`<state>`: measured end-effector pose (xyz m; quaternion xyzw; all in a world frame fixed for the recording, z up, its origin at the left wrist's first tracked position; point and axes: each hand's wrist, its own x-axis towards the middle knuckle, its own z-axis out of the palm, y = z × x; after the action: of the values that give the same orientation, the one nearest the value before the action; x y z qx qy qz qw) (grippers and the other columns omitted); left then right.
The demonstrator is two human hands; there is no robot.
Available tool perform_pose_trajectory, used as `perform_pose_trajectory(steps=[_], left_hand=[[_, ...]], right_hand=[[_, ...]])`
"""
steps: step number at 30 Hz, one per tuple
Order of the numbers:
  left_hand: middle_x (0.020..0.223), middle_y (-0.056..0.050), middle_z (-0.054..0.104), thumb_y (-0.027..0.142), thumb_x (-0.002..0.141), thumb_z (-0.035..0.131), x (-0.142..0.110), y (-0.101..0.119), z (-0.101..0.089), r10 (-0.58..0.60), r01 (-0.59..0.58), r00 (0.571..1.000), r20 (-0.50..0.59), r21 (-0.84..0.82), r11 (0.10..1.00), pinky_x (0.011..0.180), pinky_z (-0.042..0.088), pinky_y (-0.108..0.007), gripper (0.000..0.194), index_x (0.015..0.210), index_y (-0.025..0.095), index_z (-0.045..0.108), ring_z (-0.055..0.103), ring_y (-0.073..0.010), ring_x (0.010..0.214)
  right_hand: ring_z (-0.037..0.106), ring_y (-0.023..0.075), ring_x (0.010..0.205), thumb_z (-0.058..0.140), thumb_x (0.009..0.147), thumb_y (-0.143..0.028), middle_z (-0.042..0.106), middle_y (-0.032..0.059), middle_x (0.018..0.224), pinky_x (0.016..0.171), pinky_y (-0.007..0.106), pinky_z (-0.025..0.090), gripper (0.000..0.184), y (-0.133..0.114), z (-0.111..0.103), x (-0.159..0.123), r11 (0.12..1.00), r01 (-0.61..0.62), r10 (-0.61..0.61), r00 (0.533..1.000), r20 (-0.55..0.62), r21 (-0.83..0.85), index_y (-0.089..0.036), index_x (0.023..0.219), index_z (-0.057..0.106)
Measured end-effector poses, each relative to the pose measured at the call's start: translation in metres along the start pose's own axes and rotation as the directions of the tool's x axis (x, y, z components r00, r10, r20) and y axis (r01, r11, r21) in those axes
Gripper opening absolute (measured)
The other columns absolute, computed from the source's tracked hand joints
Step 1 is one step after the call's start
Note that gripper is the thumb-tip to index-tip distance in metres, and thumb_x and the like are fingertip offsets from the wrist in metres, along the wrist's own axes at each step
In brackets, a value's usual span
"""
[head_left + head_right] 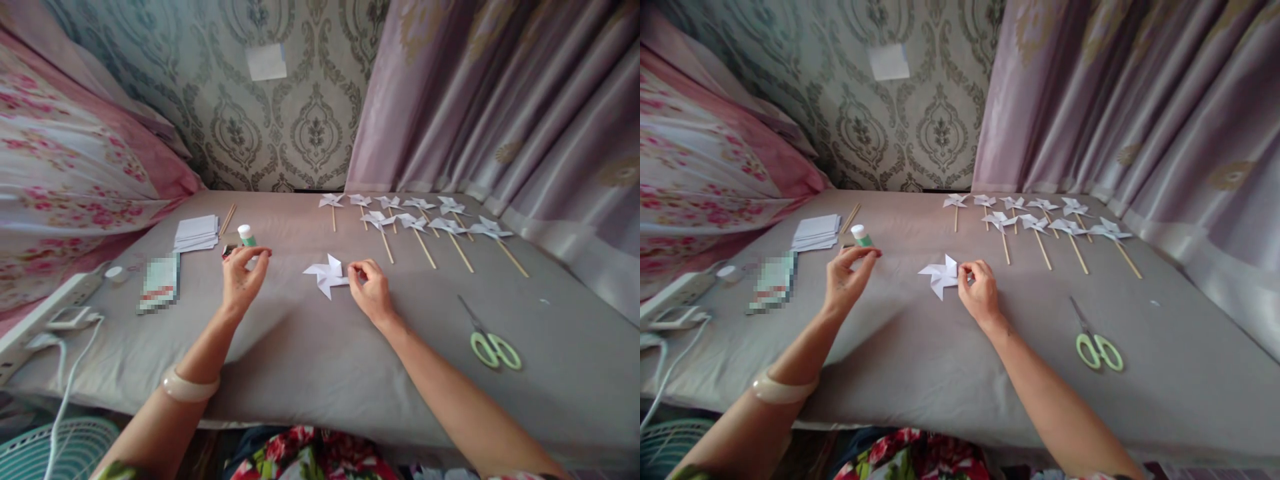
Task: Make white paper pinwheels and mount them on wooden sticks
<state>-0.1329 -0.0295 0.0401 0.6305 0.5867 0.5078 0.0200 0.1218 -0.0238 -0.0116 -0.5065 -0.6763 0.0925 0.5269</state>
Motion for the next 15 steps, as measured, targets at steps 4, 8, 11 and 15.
perform_pose_trajectory(steps=[4, 8, 11, 15], left_hand=[[0.078, -0.001, 0.070, 0.035, 0.075, 0.057, 0.007, -0.034, -0.037, -0.163, 0.176, 0.980, -0.112, 0.118, 0.977, 0.084, 0.046, -0.032, 0.021, 0.083, 0.022, 0.072, 0.063, -0.0190, 0.084], [0.072, 0.000, 0.068, 0.035, 0.074, 0.057, 0.021, -0.062, -0.062, -0.238, 0.262, 0.959, -0.157, 0.155, 0.953, 0.077, 0.047, -0.028, 0.024, 0.084, 0.019, 0.072, 0.062, -0.0162, 0.073], [0.072, -0.001, 0.068, 0.036, 0.073, 0.056, 0.032, -0.075, -0.071, -0.289, 0.318, 0.943, -0.167, 0.186, 0.930, 0.073, 0.046, -0.026, 0.027, 0.085, 0.017, 0.072, 0.061, -0.0159, 0.071], [0.079, -0.004, 0.071, 0.036, 0.075, 0.054, 0.047, -0.085, -0.076, -0.330, 0.331, 0.942, -0.053, 0.294, 0.897, 0.075, 0.044, -0.028, 0.029, 0.087, 0.016, 0.072, 0.061, -0.0181, 0.077]], right_hand=[[0.042, 0.0131, 0.053, 0.047, 0.088, -0.038, 0.047, -0.0012, 0.054, 0.055, 0.027, 0.032, 0.038, -0.009, -0.006, -0.007, 0.997, -0.023, 0.027, 0.999, 0.046, -0.074, -0.023, 0.054, 0.039], [0.037, 0.0127, 0.050, 0.037, 0.090, -0.039, 0.046, -0.0001, 0.051, 0.053, 0.028, 0.026, 0.040, -0.014, -0.007, -0.011, 0.989, -0.047, 0.061, 0.993, 0.105, -0.137, -0.024, 0.054, 0.034], [0.033, 0.0121, 0.049, 0.037, 0.089, -0.043, 0.046, -0.0001, 0.048, 0.052, 0.028, 0.026, 0.042, -0.014, -0.007, -0.013, 0.983, -0.069, 0.090, 0.989, 0.121, -0.167, -0.024, 0.052, 0.033], [0.032, 0.0114, 0.046, 0.039, 0.086, -0.048, 0.042, -0.0013, 0.045, 0.049, 0.027, 0.026, 0.044, -0.010, -0.007, -0.012, 0.978, -0.094, 0.118, 0.986, 0.120, -0.184, -0.024, 0.050, 0.034]])
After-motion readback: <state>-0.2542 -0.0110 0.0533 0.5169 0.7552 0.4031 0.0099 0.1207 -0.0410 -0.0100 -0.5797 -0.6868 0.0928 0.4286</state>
